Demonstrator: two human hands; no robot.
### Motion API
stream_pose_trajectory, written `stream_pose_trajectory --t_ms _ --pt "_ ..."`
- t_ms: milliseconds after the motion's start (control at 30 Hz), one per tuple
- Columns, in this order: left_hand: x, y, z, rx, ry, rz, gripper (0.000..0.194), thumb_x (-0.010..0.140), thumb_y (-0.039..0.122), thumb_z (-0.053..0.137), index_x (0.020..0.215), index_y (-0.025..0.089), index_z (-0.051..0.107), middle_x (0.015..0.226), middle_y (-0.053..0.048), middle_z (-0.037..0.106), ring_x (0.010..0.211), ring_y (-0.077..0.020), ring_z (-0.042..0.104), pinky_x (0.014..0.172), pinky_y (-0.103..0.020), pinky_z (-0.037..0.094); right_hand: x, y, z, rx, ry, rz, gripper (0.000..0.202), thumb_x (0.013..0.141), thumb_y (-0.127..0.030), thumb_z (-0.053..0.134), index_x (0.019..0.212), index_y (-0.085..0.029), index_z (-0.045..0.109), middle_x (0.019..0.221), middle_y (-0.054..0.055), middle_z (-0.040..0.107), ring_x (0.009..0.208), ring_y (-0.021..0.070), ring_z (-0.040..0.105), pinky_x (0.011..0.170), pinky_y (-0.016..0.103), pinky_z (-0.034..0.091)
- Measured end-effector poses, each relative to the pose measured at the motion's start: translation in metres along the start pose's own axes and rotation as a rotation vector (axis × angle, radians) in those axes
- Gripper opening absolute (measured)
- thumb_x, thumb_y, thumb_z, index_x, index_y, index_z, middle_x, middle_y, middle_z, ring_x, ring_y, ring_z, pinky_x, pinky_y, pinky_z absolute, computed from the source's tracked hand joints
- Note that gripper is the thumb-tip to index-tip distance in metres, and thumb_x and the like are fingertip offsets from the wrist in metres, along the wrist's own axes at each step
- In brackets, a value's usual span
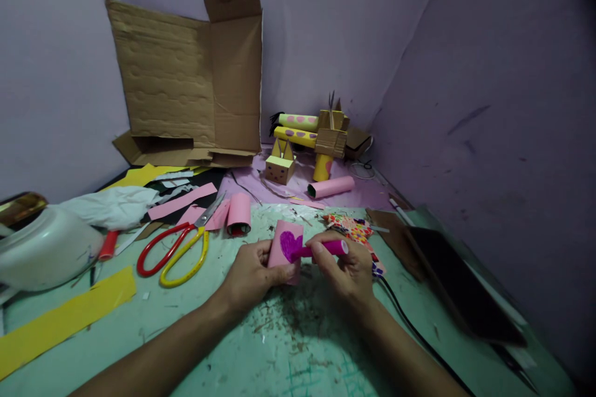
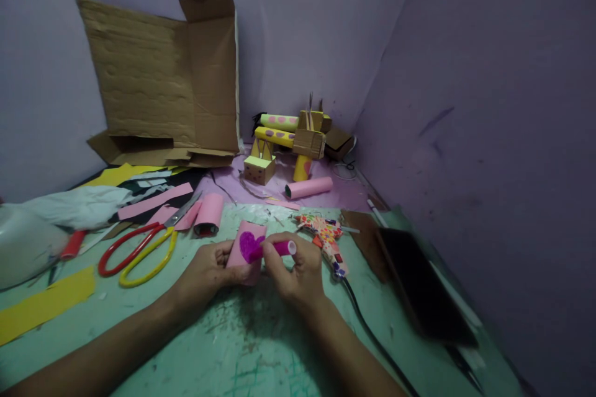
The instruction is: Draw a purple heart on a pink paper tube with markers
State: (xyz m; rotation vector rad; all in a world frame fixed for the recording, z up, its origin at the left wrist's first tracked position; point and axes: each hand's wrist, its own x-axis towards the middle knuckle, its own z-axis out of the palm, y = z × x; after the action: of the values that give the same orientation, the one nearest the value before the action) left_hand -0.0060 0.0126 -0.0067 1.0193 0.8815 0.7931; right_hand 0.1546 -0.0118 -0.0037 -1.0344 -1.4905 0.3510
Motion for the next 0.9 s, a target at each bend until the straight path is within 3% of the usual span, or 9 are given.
stream_pose_trajectory --t_ms 167,333,500,700,900 --pt "-0.0001 0.0000 0.0010 0.002 0.003 0.007 0.043 0.049 0.028 0.085 0.084 0.008 0.069 0.071 -0.004 0.067 0.065 -0.0153 0.057 0.063 -0.026 0.044 -0.0003 0.0022 0.0005 0.018 0.008 -0.011 0.011 0.082 -0.019 0.059 0.085 -0.019 0.070 0.076 0.003 0.073 0.067 0.0174 0.068 0.062 0.030 0.054" --pt "-0.0002 0.0014 0.0007 0.037 0.017 0.004 0.042 0.049 0.030 0.086 0.080 0.008 0.069 0.068 -0.003 0.065 0.063 -0.0144 0.054 0.060 -0.026 0.043 0.0005 0.0002 0.0000 0.008 -0.034 -0.043 0.013 0.082 -0.018 0.057 0.075 -0.018 0.068 0.066 0.002 0.070 0.059 0.0164 0.066 0.057 0.028 0.052" --pt "-0.0024 0.0047 0.0040 0.059 0.022 -0.001 0.036 0.049 0.027 0.086 0.075 0.009 0.069 0.062 0.000 0.062 0.058 -0.0115 0.052 0.055 -0.023 0.041 0.0003 0.0001 -0.0006 0.030 -0.057 -0.078 0.012 0.083 -0.018 0.057 0.085 -0.018 0.069 0.075 0.005 0.072 0.066 0.0173 0.068 0.061 0.030 0.053" --pt "-0.0026 0.0043 0.0043 0.047 0.026 -0.021 0.036 0.050 0.025 0.084 0.078 0.009 0.070 0.067 -0.002 0.065 0.062 -0.0141 0.056 0.061 -0.026 0.047 0.0003 -0.0002 -0.0007 0.002 -0.088 -0.108 0.015 0.083 -0.016 0.056 0.073 -0.017 0.067 0.064 0.003 0.068 0.057 0.0154 0.064 0.055 0.029 0.050" --pt "-0.0030 0.0033 0.0040 0.039 0.029 -0.008 0.032 0.050 0.025 0.085 0.074 0.010 0.069 0.062 0.001 0.062 0.057 -0.0112 0.053 0.055 -0.023 0.043 -0.0015 0.0023 -0.0010 0.001 -0.064 -0.079 0.011 0.083 -0.018 0.058 0.085 -0.017 0.069 0.075 0.005 0.072 0.067 0.0175 0.068 0.062 0.032 0.053"
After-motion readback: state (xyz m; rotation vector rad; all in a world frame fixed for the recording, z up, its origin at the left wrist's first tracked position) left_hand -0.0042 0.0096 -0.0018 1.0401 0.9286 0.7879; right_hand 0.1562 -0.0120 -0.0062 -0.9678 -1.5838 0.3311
